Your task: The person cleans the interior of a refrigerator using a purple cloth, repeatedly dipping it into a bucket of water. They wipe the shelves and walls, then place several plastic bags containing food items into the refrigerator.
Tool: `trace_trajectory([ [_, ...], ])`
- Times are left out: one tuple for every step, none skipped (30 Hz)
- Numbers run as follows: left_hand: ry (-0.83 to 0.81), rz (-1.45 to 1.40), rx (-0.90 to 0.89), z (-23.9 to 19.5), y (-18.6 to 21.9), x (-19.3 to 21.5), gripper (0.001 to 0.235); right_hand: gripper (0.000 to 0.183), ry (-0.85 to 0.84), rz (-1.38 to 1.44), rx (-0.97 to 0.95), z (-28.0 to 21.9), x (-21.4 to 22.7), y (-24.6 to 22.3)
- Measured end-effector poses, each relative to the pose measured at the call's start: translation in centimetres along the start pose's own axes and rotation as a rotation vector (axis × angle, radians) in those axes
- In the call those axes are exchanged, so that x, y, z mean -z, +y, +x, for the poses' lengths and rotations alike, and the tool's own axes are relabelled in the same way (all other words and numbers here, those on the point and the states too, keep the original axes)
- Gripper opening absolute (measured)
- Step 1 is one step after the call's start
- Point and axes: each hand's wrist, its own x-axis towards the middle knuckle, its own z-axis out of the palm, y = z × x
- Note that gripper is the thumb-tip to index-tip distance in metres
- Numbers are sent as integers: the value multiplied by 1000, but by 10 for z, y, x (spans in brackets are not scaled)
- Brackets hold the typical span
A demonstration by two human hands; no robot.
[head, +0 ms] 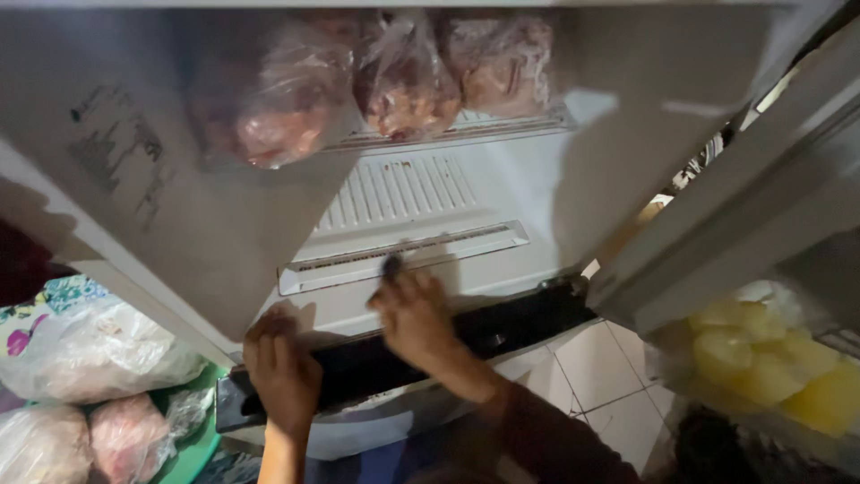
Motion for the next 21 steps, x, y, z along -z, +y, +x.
trace_trajectory([
  [3, 9, -14, 1, 1, -1, 37, 12, 27, 41, 18, 2, -1, 1],
  [6, 18, -29, 2, 0, -1, 37, 18, 54, 83, 35, -1, 2, 5],
  [7, 31, -42, 2, -2, -1, 36, 24, 80, 128, 53, -6, 7, 12],
  [-2, 39, -58, 1, -3, -1, 39, 25, 32, 149, -38, -14, 15, 25],
  [-9, 51, -70, 0, -5, 0, 41, 28, -19, 175, -123, -24, 27, 44],
  [-15, 63, -82, 0, -8, 1, 44, 17, 19, 115, -146, -31, 38, 67],
  [-33, 55, -77, -2, -10, 2, 46, 15, 54, 56, -165, -38, 49, 92],
  [-51, 47, -72, -3, -12, 3, 47, 15, 18, -145, -184, -47, 60, 114],
  [-65, 39, -66, -5, -14, 5, 48, 18, 8, -250, -216, -54, 68, 133],
  [-73, 28, -52, -7, -15, 7, 44, 21, -1, -354, -247, -59, 78, 153],
  [-84, 18, -37, -11, -16, 11, 40, 21, -143, -365, -260, -52, 90, 180],
  [-96, 9, -22, -15, -16, 17, 37, 22, -284, -376, -272, -42, 90, 198],
  [-47, 57, -44, -18, -16, 22, 36, 22, -82, -203, -378, -35, 91, 208],
  [2, 106, -66, -23, -14, 27, 36, 26, 118, -25, -480, -26, 96, 217],
  [44, 156, -89, -26, -14, 32, 36, 28, 93, 16, -504, -17, 92, 220],
  [102, 220, -112, -27, -16, 33, 34, 30, 68, 57, -527, -7, 85, 221],
  [155, 282, -135, -29, -17, 34, 32, 32, 38, 96, -554, -1, 80, 219],
  [207, 344, -159, -31, -20, 37, 30, 28, 61, 19, -481, 1, 65, 208],
  [230, 330, -123, -29, -21, 37, 29, 24, 87, -59, -402, 6, 46, 193],
  [254, 317, -87, -27, -23, 35, 28, 21, 113, -135, -322, 10, 33, 180],
  [280, 303, -48, -23, -26, 33, 28, 19, 108, -117, -343, 13, 25, 169],
])
